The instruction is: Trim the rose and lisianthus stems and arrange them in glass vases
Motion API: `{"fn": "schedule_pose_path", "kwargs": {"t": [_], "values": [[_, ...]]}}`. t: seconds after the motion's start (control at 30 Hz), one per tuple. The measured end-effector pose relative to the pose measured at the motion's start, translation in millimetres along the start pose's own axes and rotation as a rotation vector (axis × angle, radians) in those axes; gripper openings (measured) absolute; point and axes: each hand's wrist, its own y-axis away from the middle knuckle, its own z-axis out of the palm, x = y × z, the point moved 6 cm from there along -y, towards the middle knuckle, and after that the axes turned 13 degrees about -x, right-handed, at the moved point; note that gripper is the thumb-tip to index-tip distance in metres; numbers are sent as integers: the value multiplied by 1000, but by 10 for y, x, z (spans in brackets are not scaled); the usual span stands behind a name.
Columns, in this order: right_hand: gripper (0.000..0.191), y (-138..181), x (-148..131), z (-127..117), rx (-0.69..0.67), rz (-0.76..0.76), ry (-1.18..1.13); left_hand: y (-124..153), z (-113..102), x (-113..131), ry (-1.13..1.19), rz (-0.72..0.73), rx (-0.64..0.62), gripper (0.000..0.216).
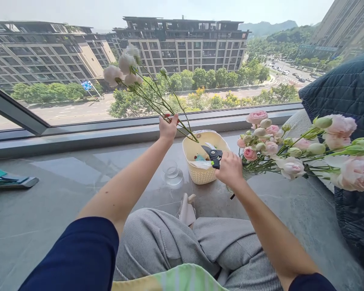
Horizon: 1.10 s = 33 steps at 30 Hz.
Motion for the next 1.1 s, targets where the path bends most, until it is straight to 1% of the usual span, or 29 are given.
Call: {"fn": "schedule_pose_path", "kwargs": {"t": [0.1,0.17,0.23,0.33,0.4,0.47,0.57,0.67,0.73,0.8,0.87,0.93,1.03,1.1], "values": [[38,66,-77,-17,-45,-19,-160,129,-273,148,-14,85,-2,38],[41,120,-189,25,-112,-77,-273,260,-514,201,-42,118,1,40],[40,187,-321,96,-171,-157,-352,416,-767,201,-77,140,1,40],[41,303,-479,227,-196,-252,-382,654,-1115,67,-145,125,12,38],[45,380,-552,333,-214,-293,-376,785,-1296,-103,-189,88,18,38],[45,451,-609,444,-256,-324,-362,877,-1419,-308,-222,50,8,38],[42,529,-668,593,-321,-351,-318,949,-1512,-623,-261,22,-15,38],[40,568,-707,721,-356,-374,-260,981,-1535,-933,-274,-14,-42,40],[36,578,-725,812,-383,-385,-231,1005,-1545,-1136,-289,-68,-53,41],[32,579,-733,907,-412,-394,-213,1030,-1559,-1313,-386,-128,-73,39],[31,574,-735,991,-431,-405,-200,1053,-1569,-1454,-551,-173,-120,37],[30,561,-729,1059,-437,-413,-190,1076,-1588,-1564,-666,-200,-165,39],[33,536,-708,1131,-446,-411,-176,1121,-1636,-1699,-723,-264,-211,48],[36,522,-694,1157,-454,-407,-164,1155,-1650,-1774,-767,-320,-282,57]]}}
